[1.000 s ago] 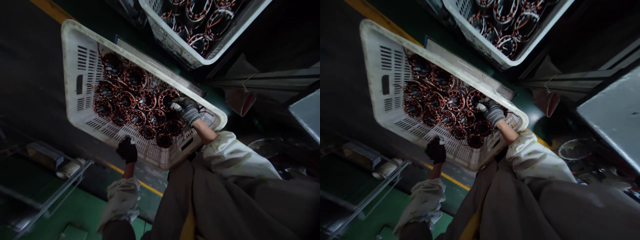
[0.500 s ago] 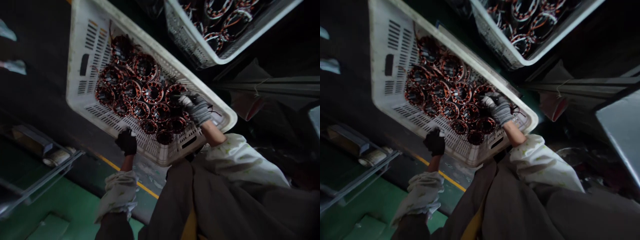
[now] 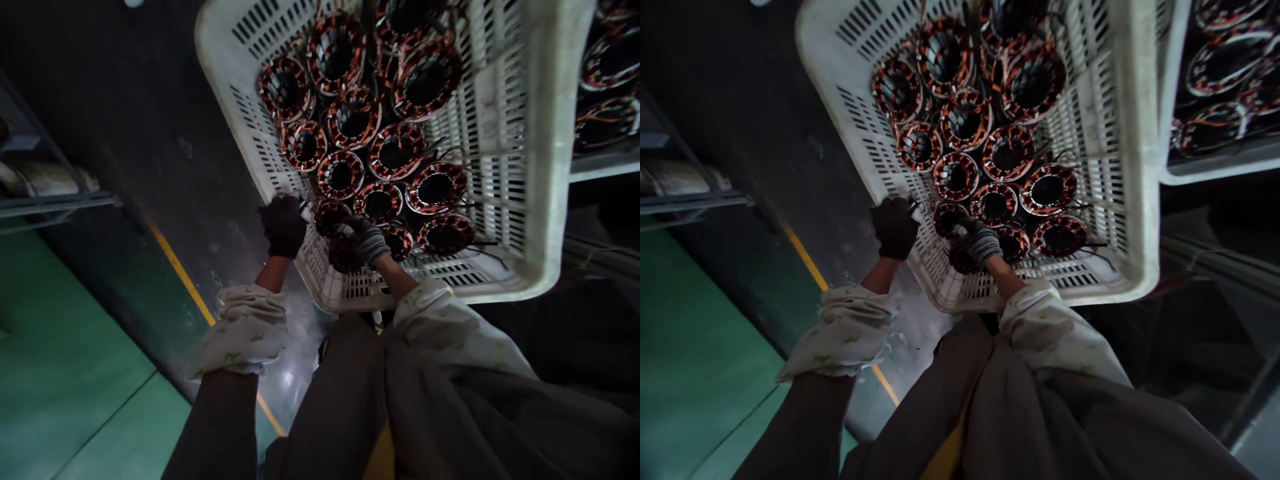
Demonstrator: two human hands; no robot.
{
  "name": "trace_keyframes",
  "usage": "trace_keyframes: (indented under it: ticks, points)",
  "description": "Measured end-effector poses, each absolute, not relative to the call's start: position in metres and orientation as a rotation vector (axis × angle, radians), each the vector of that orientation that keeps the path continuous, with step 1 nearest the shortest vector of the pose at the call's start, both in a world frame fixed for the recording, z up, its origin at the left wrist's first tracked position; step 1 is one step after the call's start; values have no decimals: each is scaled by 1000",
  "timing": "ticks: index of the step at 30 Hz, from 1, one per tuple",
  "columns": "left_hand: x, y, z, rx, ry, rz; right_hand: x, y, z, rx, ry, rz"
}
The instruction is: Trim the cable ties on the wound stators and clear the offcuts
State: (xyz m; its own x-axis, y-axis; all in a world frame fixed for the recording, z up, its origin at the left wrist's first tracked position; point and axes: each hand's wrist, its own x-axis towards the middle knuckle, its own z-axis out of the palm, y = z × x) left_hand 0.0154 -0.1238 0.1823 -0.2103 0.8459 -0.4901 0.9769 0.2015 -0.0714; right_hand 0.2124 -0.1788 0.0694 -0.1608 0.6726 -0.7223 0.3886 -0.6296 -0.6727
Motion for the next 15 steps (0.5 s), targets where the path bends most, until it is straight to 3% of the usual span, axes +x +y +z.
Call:
trace_keyframes:
  ticks: [10, 15]
  points:
    - [17, -122, 189, 1614, 2061, -412, 222, -180, 59, -1938, -1378, 1790]
    - [20, -121, 190, 1654, 2071, -450, 226, -184, 59, -1740, -1190, 1801]
